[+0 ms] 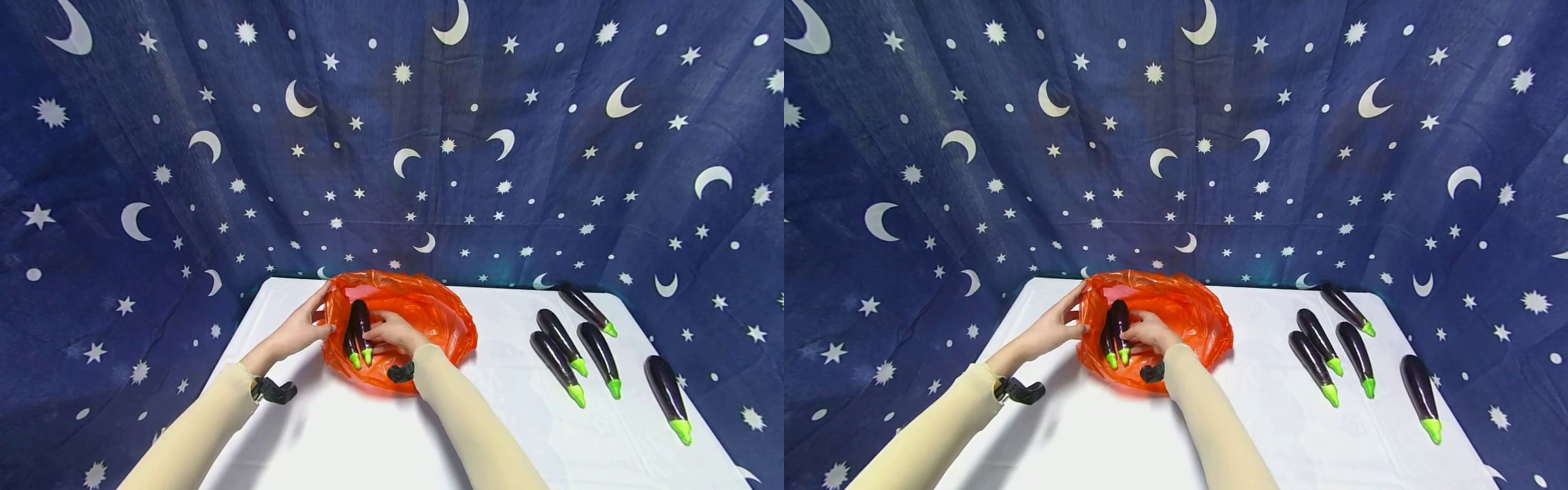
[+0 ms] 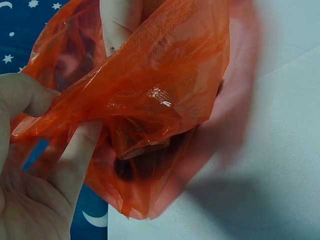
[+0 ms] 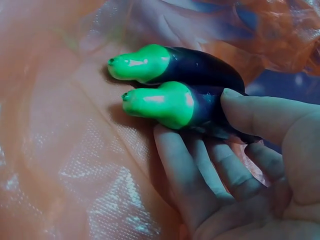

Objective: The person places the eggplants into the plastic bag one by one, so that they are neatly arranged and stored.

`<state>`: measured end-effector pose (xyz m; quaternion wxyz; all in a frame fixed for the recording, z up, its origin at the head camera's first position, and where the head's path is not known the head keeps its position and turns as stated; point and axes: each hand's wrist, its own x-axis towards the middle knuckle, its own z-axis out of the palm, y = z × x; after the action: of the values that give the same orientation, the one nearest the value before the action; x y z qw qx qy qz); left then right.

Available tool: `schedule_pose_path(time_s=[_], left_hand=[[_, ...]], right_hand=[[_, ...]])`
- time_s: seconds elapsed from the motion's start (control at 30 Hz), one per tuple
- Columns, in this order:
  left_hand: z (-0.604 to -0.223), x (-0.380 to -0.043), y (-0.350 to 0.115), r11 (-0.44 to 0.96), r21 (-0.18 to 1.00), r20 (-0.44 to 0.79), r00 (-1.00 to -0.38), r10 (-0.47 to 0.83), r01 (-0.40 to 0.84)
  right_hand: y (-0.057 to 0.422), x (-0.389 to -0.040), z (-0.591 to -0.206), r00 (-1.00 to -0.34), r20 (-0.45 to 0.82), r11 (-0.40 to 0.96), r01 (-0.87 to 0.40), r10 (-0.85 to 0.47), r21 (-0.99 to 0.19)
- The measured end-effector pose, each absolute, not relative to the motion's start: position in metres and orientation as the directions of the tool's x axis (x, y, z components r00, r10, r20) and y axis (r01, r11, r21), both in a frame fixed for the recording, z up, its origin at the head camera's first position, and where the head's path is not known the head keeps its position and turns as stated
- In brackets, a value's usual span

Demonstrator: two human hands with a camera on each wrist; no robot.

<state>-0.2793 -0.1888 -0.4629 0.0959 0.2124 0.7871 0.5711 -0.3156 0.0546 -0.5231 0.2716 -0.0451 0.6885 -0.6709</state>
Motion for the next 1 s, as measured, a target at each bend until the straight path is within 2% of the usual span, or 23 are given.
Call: schedule_pose_path(time_s=[0.6,1.0], left_hand=[[-0.464,-0.28,-0.189,0.263,0.937,0.095,-0.891,0.444,0.231],[-0.466,-0.28,-0.191,0.281,0.933,0.087,-0.897,0.433,0.226]], right_hand=[[0.05,-0.316,-0.527,-0.855,-0.308,0.155,0.268,-0.416,-0.951],[0.061,-0.314,-0.513,-0.838,-0.314,0.178,0.261,-0.446,-0.949]])
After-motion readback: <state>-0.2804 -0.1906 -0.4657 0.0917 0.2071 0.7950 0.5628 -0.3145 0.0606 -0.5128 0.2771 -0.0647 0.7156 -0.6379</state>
